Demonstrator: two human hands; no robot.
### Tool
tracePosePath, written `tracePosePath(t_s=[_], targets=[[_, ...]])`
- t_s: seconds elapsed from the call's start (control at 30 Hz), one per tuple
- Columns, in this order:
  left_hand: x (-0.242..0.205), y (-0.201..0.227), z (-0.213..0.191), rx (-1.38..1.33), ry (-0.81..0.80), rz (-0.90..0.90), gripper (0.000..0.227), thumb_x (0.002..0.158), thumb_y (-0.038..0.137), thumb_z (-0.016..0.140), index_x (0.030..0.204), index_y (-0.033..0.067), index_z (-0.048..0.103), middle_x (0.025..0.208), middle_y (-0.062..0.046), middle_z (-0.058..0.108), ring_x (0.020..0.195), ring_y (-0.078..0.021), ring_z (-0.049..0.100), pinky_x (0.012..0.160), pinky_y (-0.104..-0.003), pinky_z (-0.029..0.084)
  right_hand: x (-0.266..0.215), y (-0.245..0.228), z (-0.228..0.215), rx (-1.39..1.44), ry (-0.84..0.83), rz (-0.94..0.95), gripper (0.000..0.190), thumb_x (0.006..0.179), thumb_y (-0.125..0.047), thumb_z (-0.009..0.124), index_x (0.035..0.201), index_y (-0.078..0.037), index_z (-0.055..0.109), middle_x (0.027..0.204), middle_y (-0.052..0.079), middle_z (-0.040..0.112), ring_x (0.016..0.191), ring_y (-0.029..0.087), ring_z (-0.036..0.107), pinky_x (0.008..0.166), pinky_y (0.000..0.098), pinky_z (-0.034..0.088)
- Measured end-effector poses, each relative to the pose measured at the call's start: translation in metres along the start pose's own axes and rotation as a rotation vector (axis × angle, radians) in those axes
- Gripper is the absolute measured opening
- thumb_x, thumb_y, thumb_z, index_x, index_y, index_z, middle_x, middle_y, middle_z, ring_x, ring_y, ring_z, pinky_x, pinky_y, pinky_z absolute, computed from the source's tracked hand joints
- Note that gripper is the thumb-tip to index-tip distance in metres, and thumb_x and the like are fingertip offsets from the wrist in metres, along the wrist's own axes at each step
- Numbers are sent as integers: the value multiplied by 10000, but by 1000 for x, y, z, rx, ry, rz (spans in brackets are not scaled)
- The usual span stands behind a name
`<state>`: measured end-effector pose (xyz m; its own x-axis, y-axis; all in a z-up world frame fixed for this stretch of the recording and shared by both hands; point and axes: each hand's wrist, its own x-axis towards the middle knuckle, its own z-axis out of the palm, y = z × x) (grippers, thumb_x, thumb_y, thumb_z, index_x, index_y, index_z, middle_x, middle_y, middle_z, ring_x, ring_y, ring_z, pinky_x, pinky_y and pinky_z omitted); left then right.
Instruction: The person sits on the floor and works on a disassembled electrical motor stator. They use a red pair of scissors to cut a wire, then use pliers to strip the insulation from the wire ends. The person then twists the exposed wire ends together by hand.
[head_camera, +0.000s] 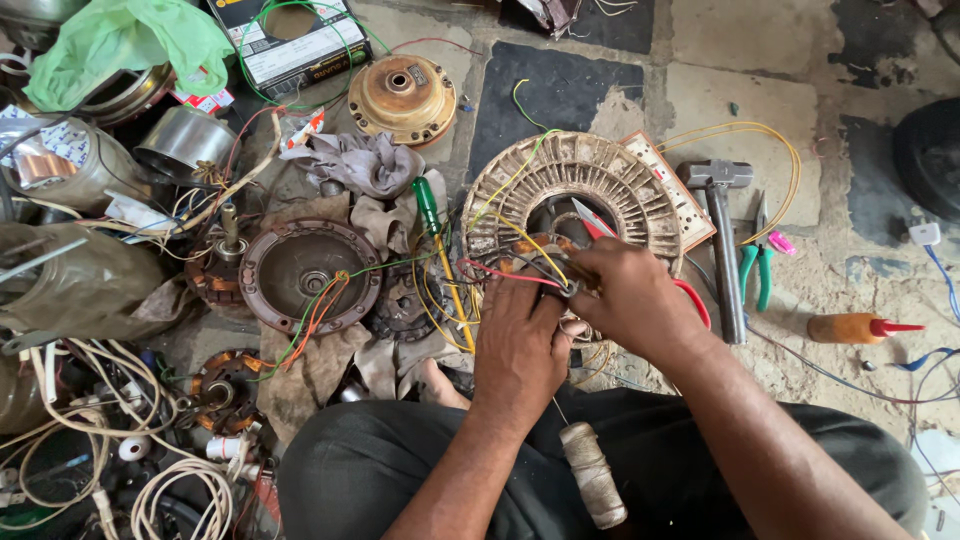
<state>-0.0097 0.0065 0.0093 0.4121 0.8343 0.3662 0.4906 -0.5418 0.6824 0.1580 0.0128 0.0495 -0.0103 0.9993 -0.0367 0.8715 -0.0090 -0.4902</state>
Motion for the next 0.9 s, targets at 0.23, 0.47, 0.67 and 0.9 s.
tracePosePath(t_s=[0.23,0.47,0.67,0.9], targets=[[0,-2,-1,-45,28,15,368,780,184,811,1069,3,671,1248,-173,607,1228,-396,561,1143,-561,386,15,4,0,-59,-92,-89,358,678,-122,757,1029,-53,749,900,186,718,887,385,699,801,474,545],[3,-5,-10,-98,55,85,359,767,183,819,1012,-22,656,1225,-198,598,1214,-414,560,1104,-554,399,10,20,12,177,-33,24,255,749,-122,762,962,5,704,735,132,645,674,220,601,628,367,512],[2,-12,-6,-73,59,73,237,845,104,775,1014,-10,656,1217,-183,621,1204,-387,595,1114,-528,431,-3,34,19,671,-141,257,142,870,-134,729,940,-12,709,706,-36,617,625,36,493,528,249,405],[-2,-11,0,-41,127,85,228,828,96,761,1006,18,642,1185,-183,633,1171,-385,619,1100,-550,434,-14,41,32,743,-107,149,125,896,-111,711,959,-3,709,789,-53,669,725,7,568,622,214,484]])
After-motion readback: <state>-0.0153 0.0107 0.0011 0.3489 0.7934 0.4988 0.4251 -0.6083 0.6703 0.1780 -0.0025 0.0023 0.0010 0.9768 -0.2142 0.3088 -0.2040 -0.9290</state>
